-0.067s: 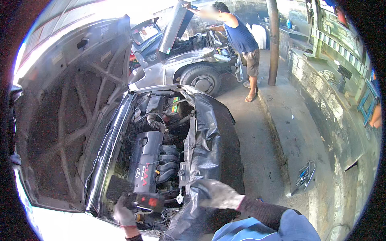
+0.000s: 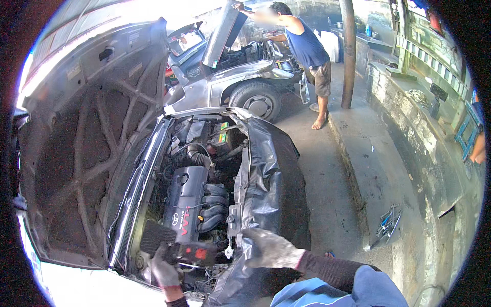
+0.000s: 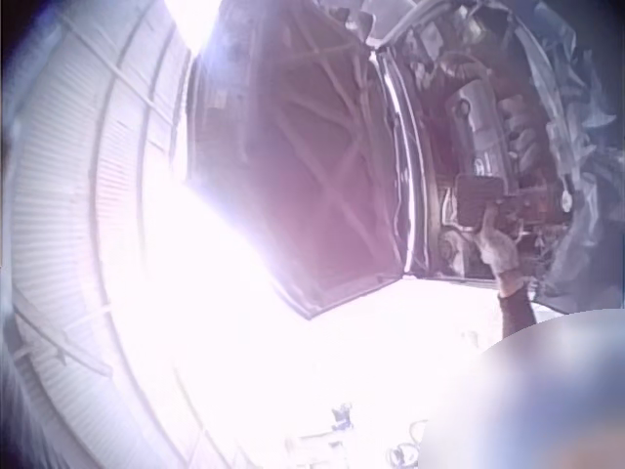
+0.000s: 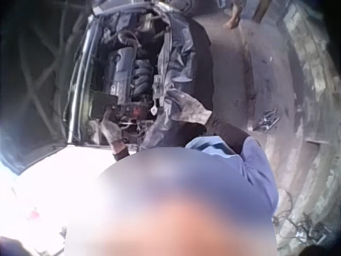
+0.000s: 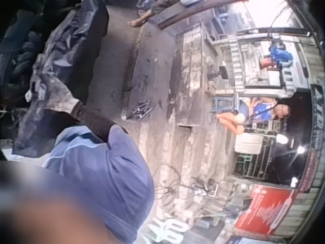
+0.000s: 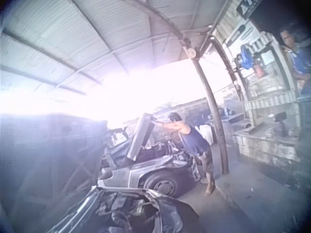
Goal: The person works under the hood of a Toyota, using a wrench to loosen and remove bolts from the engine area. They manipulate hoses and components with gloved hands, occasionally repositioning a protective cover. The task involves repeated tightening and loosening actions on engine parts.
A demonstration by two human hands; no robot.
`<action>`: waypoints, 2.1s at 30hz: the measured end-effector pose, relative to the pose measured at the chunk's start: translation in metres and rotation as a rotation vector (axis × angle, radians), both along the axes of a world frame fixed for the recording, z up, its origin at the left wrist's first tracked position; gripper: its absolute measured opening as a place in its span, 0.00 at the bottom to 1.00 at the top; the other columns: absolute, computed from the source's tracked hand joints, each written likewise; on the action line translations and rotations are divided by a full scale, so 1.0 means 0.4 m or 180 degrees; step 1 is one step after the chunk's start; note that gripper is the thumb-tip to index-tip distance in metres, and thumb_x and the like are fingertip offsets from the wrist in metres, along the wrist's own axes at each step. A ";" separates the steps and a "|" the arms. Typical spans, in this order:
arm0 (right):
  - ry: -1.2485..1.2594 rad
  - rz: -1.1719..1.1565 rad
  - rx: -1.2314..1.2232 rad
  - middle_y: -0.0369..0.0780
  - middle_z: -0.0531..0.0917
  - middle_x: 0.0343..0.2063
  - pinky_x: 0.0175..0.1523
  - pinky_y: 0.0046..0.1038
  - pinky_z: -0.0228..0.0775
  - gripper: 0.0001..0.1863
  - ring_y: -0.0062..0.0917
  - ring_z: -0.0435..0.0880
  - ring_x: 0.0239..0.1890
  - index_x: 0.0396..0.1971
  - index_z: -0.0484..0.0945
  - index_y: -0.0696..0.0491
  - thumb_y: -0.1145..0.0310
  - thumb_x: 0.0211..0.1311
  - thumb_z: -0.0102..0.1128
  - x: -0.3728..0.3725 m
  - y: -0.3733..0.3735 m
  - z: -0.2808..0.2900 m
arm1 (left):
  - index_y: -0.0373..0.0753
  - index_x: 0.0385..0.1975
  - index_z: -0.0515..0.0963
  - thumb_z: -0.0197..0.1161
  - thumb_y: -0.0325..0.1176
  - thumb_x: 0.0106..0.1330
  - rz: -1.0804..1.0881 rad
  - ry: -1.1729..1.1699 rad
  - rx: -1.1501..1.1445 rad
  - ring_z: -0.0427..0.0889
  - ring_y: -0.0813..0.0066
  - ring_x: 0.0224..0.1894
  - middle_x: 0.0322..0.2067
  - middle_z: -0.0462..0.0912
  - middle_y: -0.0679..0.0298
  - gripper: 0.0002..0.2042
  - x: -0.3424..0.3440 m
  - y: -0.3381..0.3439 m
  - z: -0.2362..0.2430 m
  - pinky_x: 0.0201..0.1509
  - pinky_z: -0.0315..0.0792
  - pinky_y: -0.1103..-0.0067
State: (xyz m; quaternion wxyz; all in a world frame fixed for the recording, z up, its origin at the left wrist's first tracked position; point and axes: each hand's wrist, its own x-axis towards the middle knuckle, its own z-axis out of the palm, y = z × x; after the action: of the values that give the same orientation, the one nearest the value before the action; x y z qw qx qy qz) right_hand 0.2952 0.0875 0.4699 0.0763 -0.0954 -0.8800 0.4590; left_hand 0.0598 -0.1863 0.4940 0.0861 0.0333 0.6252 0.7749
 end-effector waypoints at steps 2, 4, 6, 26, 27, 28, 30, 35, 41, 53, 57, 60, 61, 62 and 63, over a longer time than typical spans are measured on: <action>0.0313 0.0053 0.0366 0.56 0.72 0.67 0.74 0.44 0.67 0.58 0.51 0.74 0.68 0.75 0.58 0.56 0.50 0.47 0.81 -0.040 -0.054 0.035 | 0.37 0.48 0.82 0.66 0.33 0.68 0.0102 -0.0211 0.0269 0.84 0.75 0.23 0.37 0.88 0.64 0.12 0.068 0.110 0.020 0.21 0.76 0.78; 0.0317 -0.0218 -0.0017 0.56 0.74 0.64 0.73 0.44 0.67 0.58 0.51 0.75 0.68 0.74 0.59 0.57 0.52 0.46 0.83 -0.061 -0.075 0.045 | 0.35 0.46 0.82 0.66 0.36 0.70 0.0252 -0.0544 0.0603 0.83 0.74 0.23 0.36 0.87 0.64 0.12 0.121 0.196 0.037 0.23 0.75 0.78; 0.0466 -0.0600 -0.0112 0.56 0.77 0.60 0.72 0.43 0.70 0.58 0.51 0.77 0.66 0.72 0.60 0.58 0.54 0.44 0.85 -0.069 -0.068 0.040 | 0.36 0.44 0.82 0.65 0.40 0.72 0.0058 -0.0798 0.0660 0.82 0.74 0.23 0.32 0.87 0.63 0.13 0.150 0.243 0.052 0.24 0.73 0.78; 0.0421 -0.1262 0.0115 0.52 0.81 0.54 0.61 0.45 0.79 0.52 0.50 0.85 0.55 0.66 0.69 0.55 0.54 0.39 0.84 -0.032 0.020 0.025 | 0.33 0.56 0.79 0.74 0.27 0.64 -0.1619 -0.0107 -0.0004 0.84 0.75 0.48 0.49 0.86 0.63 0.21 0.217 0.379 -0.044 0.56 0.76 0.77; 0.0396 -0.1191 0.0162 0.53 0.81 0.54 0.61 0.45 0.79 0.52 0.51 0.85 0.55 0.67 0.69 0.55 0.54 0.39 0.84 -0.036 0.032 0.025 | 0.33 0.56 0.80 0.74 0.26 0.65 -0.1402 -0.0193 0.0149 0.84 0.75 0.47 0.48 0.86 0.63 0.20 0.221 0.401 -0.059 0.56 0.77 0.76; 0.0344 -0.1134 0.0225 0.53 0.80 0.55 0.61 0.45 0.79 0.52 0.51 0.85 0.55 0.67 0.69 0.55 0.54 0.39 0.84 -0.041 0.045 0.024 | 0.33 0.55 0.80 0.73 0.26 0.65 -0.1204 -0.0243 0.0360 0.84 0.76 0.47 0.48 0.86 0.63 0.19 0.224 0.423 -0.071 0.56 0.77 0.76; 0.0261 -0.0888 0.0297 0.55 0.80 0.51 0.56 0.48 0.81 0.53 0.54 0.86 0.52 0.69 0.67 0.53 0.53 0.41 0.82 -0.054 0.075 0.022 | 0.33 0.53 0.81 0.73 0.25 0.64 -0.0805 -0.0314 0.0568 0.84 0.77 0.45 0.44 0.86 0.64 0.17 0.227 0.463 -0.087 0.55 0.78 0.75; -0.0044 -0.0356 0.0360 0.58 0.80 0.49 0.51 0.51 0.82 0.54 0.55 0.87 0.46 0.72 0.64 0.51 0.47 0.45 0.79 -0.100 0.172 0.008 | 0.32 0.50 0.82 0.73 0.26 0.63 -0.0347 -0.0075 0.0123 0.85 0.76 0.43 0.43 0.87 0.64 0.16 0.221 0.545 -0.091 0.52 0.79 0.75; -0.0319 0.0120 0.0384 0.56 0.80 0.51 0.51 0.50 0.82 0.56 0.53 0.88 0.46 0.74 0.63 0.50 0.43 0.46 0.77 -0.150 0.285 0.007 | 0.32 0.53 0.81 0.71 0.26 0.63 0.0054 0.0030 0.0041 0.85 0.72 0.45 0.47 0.86 0.63 0.18 0.209 0.628 -0.110 0.56 0.78 0.74; -0.0325 0.0708 0.0213 0.58 0.76 0.58 0.56 0.49 0.81 0.60 0.57 0.85 0.53 0.77 0.56 0.51 0.40 0.50 0.78 -0.226 0.351 -0.022 | 0.32 0.56 0.79 0.70 0.41 0.69 0.1158 -0.0755 0.0326 0.84 0.69 0.45 0.48 0.84 0.61 0.22 0.185 0.705 -0.074 0.46 0.81 0.69; -0.0145 0.1175 -0.0611 0.58 0.71 0.62 0.65 0.48 0.74 0.59 0.57 0.79 0.61 0.79 0.51 0.52 0.48 0.52 0.75 -0.267 0.368 -0.048 | 0.32 0.51 0.80 0.69 0.44 0.70 0.1311 -0.0772 0.0490 0.84 0.67 0.41 0.44 0.84 0.59 0.21 0.175 0.670 -0.097 0.46 0.82 0.67; -0.0271 0.1502 -0.1021 0.58 0.70 0.66 0.70 0.45 0.70 0.59 0.56 0.76 0.64 0.78 0.53 0.55 0.50 0.50 0.77 -0.289 0.372 -0.065 | 0.38 0.56 0.80 0.66 0.41 0.72 0.1128 -0.1232 0.0600 0.86 0.64 0.49 0.48 0.86 0.59 0.18 0.172 0.628 -0.118 0.54 0.81 0.65; -0.0178 0.1601 -0.1108 0.58 0.70 0.67 0.71 0.44 0.69 0.60 0.55 0.76 0.65 0.78 0.53 0.55 0.50 0.49 0.77 -0.295 0.372 -0.071 | 0.41 0.59 0.81 0.65 0.39 0.71 0.0929 -0.1394 0.0731 0.86 0.64 0.52 0.49 0.87 0.60 0.18 0.174 0.612 -0.122 0.57 0.81 0.65; -0.0368 0.1664 -0.1166 0.56 0.70 0.70 0.73 0.40 0.67 0.60 0.50 0.74 0.69 0.78 0.55 0.56 0.48 0.48 0.78 -0.302 0.369 -0.079 | 0.37 0.53 0.82 0.66 0.43 0.75 0.1079 -0.1111 0.0684 0.89 0.68 0.41 0.44 0.88 0.61 0.17 0.182 0.604 -0.127 0.44 0.86 0.71; -0.0578 0.1773 -0.1391 0.55 0.70 0.70 0.73 0.39 0.66 0.60 0.47 0.73 0.70 0.78 0.55 0.56 0.48 0.49 0.78 -0.307 0.368 -0.088 | 0.37 0.51 0.82 0.66 0.42 0.75 0.1050 -0.1121 0.0721 0.89 0.68 0.42 0.44 0.88 0.60 0.16 0.189 0.591 -0.129 0.45 0.86 0.71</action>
State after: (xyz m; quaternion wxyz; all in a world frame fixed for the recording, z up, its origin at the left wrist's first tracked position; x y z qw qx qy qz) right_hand 0.1722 0.2348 0.4349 -0.1522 0.0935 -0.7565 0.6291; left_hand 0.1354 0.0502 0.4424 0.0618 -0.1950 0.5069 0.8374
